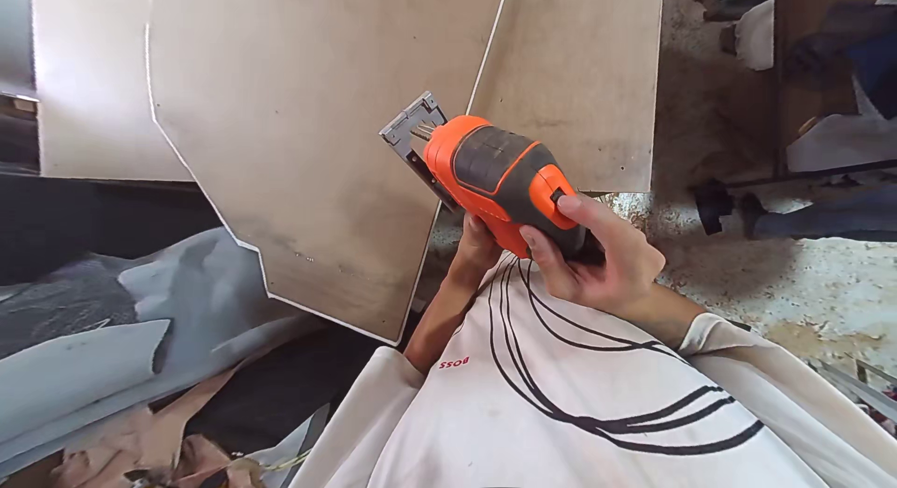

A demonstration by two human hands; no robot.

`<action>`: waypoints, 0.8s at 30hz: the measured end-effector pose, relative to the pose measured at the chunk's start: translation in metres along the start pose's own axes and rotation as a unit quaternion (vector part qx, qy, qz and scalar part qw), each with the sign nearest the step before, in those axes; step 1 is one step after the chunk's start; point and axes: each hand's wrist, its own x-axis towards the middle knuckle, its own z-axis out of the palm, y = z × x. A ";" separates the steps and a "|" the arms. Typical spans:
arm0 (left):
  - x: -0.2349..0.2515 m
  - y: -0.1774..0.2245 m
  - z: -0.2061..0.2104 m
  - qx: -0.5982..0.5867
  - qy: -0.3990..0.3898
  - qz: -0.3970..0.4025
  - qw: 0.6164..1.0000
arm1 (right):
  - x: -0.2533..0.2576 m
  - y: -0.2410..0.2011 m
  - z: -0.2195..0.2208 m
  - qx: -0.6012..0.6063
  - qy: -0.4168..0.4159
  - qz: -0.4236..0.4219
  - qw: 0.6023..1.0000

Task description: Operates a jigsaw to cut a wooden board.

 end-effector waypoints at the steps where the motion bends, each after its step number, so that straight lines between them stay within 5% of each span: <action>1: 0.000 0.000 0.000 0.001 -0.001 0.002 1.000 | 0.000 0.000 0.000 0.002 0.003 -0.001 1.000; 24: -0.001 -0.005 -0.001 0.010 0.021 -0.003 1.000 | -0.001 0.002 0.000 -0.010 0.005 0.010 1.000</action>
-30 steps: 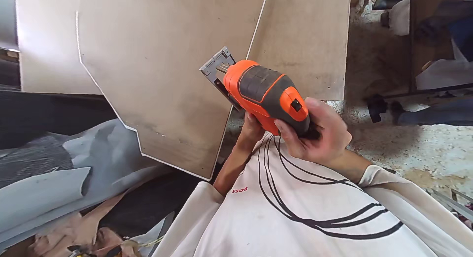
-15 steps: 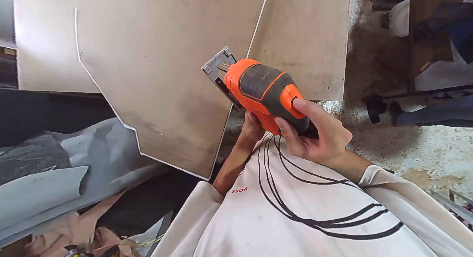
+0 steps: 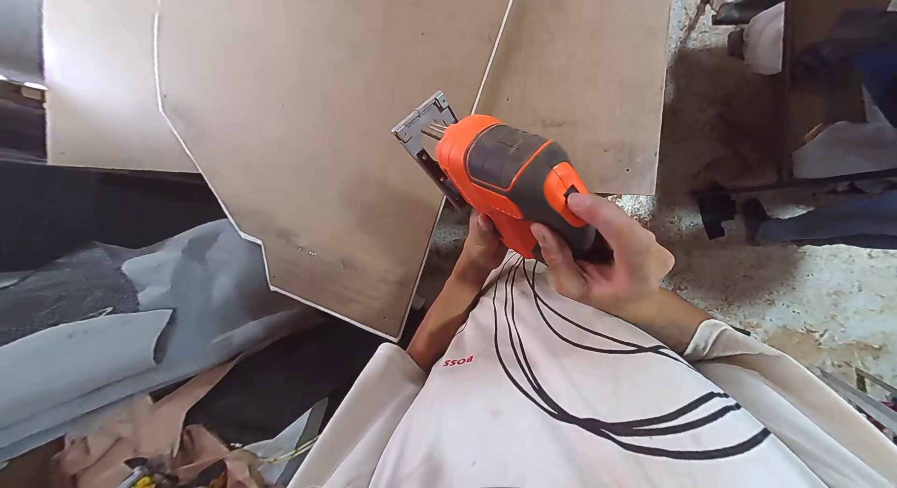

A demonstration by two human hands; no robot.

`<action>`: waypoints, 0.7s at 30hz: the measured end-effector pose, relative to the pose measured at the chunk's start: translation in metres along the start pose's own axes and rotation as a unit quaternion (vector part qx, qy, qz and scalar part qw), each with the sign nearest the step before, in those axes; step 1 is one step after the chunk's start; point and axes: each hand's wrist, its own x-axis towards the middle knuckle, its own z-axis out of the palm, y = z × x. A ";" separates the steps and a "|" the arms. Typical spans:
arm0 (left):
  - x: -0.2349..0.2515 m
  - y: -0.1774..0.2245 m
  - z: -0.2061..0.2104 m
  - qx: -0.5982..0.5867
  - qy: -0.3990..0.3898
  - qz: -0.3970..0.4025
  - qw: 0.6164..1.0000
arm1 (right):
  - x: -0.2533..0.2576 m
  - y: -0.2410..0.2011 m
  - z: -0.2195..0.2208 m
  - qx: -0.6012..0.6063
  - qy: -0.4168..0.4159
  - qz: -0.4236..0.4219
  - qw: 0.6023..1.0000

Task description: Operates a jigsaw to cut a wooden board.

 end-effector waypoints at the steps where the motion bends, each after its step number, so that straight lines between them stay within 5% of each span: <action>1: 0.000 0.000 0.001 0.018 0.011 -0.004 1.000 | -0.001 0.000 -0.001 -0.002 -0.001 0.004 1.000; 5: -0.002 0.005 0.007 0.068 0.085 -0.029 0.994 | -0.002 0.006 -0.004 0.069 0.019 0.057 0.996; 9: 0.002 0.017 0.035 0.146 0.164 0.003 0.975 | -0.010 0.026 -0.014 0.176 -0.022 0.203 0.963; 12: 0.007 0.027 0.052 0.281 0.180 0.068 0.940 | -0.023 0.053 -0.016 0.311 -0.019 0.309 0.899; 15: 0.008 0.028 0.058 0.383 0.202 0.030 0.901 | -0.043 0.079 -0.019 0.453 -0.046 0.365 0.812; 18: 0.012 0.025 0.062 0.383 0.231 -0.012 0.894 | -0.061 0.098 -0.020 0.568 -0.108 0.372 0.726; 21: 0.013 0.025 0.064 0.350 0.256 -0.084 0.897 | -0.062 0.097 -0.017 0.598 -0.091 0.397 0.690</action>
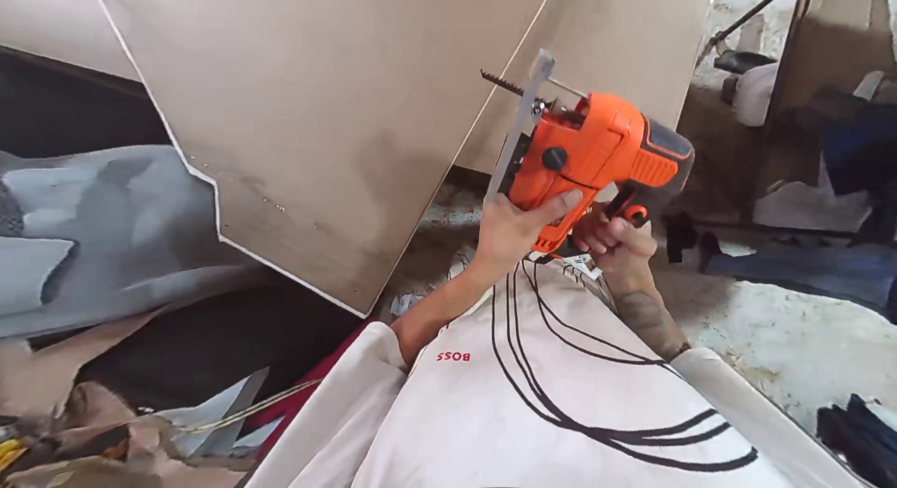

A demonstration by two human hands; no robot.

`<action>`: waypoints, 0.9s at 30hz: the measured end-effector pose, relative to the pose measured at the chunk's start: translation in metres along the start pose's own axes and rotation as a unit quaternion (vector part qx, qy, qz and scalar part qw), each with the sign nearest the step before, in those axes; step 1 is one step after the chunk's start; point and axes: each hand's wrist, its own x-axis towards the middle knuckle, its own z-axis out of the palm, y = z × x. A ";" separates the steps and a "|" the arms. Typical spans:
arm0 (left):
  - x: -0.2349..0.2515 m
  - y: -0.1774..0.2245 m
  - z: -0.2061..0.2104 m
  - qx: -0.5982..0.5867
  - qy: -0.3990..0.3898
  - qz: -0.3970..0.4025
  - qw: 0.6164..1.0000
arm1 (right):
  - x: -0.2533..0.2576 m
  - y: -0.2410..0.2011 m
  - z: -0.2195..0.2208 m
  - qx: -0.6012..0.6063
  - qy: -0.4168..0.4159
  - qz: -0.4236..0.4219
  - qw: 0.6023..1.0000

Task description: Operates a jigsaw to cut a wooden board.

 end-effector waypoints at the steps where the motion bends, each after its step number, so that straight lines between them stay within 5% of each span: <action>1: -0.001 0.000 -0.001 -0.006 -0.017 -0.018 1.000 | 0.001 -0.004 0.001 0.002 0.018 0.008 1.000; 3: -0.006 0.000 -0.010 -0.003 -0.090 -0.027 0.996 | 0.002 -0.013 0.001 0.011 0.051 0.016 0.999; 5: -0.019 0.003 -0.028 0.135 -0.162 0.011 0.977 | 0.000 -0.023 0.001 0.015 0.069 0.015 0.997; 8: -0.052 0.024 -0.050 0.428 -0.105 0.201 0.875 | -0.002 -0.035 0.000 0.009 0.068 0.009 0.998; 12: -0.040 0.073 -0.038 0.422 0.001 0.479 0.770 | -0.007 -0.043 0.000 -0.016 0.055 0.010 0.998; 16: 0.017 0.073 -0.020 0.442 -0.036 0.511 0.736 | -0.004 -0.049 0.013 -0.014 0.038 0.024 0.999; 21: 0.032 0.067 -0.020 0.426 -0.057 0.572 0.699 | -0.004 -0.053 0.018 -0.040 0.030 0.034 0.998; 27: 0.054 0.032 -0.018 0.336 0.012 0.649 0.682 | -0.003 -0.056 0.021 -0.069 0.020 0.022 0.997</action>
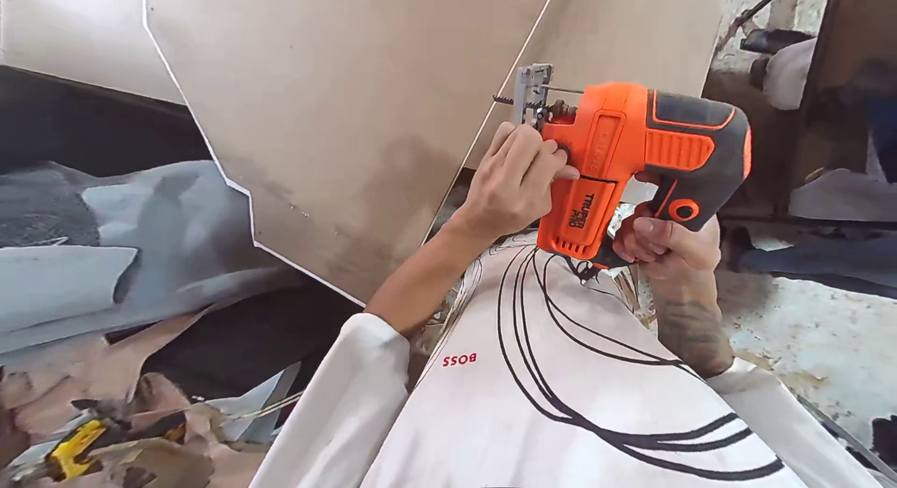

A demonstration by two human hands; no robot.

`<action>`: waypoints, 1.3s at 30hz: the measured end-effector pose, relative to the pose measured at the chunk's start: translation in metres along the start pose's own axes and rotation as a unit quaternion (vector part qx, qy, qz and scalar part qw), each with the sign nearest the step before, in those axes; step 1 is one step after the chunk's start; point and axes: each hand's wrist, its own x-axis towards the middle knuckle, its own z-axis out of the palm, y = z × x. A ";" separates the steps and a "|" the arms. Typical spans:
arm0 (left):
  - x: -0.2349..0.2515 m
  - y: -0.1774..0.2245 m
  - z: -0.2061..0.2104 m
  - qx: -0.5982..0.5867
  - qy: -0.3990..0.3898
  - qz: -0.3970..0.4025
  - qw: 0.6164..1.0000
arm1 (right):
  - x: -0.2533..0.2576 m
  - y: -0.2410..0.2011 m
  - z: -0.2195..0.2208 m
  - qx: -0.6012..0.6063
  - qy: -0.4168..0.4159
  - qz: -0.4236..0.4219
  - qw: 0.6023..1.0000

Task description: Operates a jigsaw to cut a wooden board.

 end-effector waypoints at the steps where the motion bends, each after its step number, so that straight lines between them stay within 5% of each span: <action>1: -0.002 0.001 0.003 0.001 0.023 0.000 1.000 | 0.000 -0.001 0.001 -0.001 -0.003 -0.001 1.000; 12: 0.014 0.000 0.000 -0.002 0.059 0.047 0.997 | 0.000 -0.025 0.010 -0.048 -0.025 -0.021 0.998; 17: 0.036 -0.002 -0.039 0.094 -0.097 0.124 0.983 | -0.007 -0.039 0.007 -0.088 -0.042 -0.028 0.995; 22: 0.039 -0.004 -0.056 0.156 -0.152 0.192 0.957 | -0.016 -0.043 0.018 -0.118 -0.045 0.000 0.992; 39: 0.001 0.005 -0.027 0.145 -0.144 0.052 0.977 | -0.019 -0.035 0.040 -0.118 0.020 0.048 0.992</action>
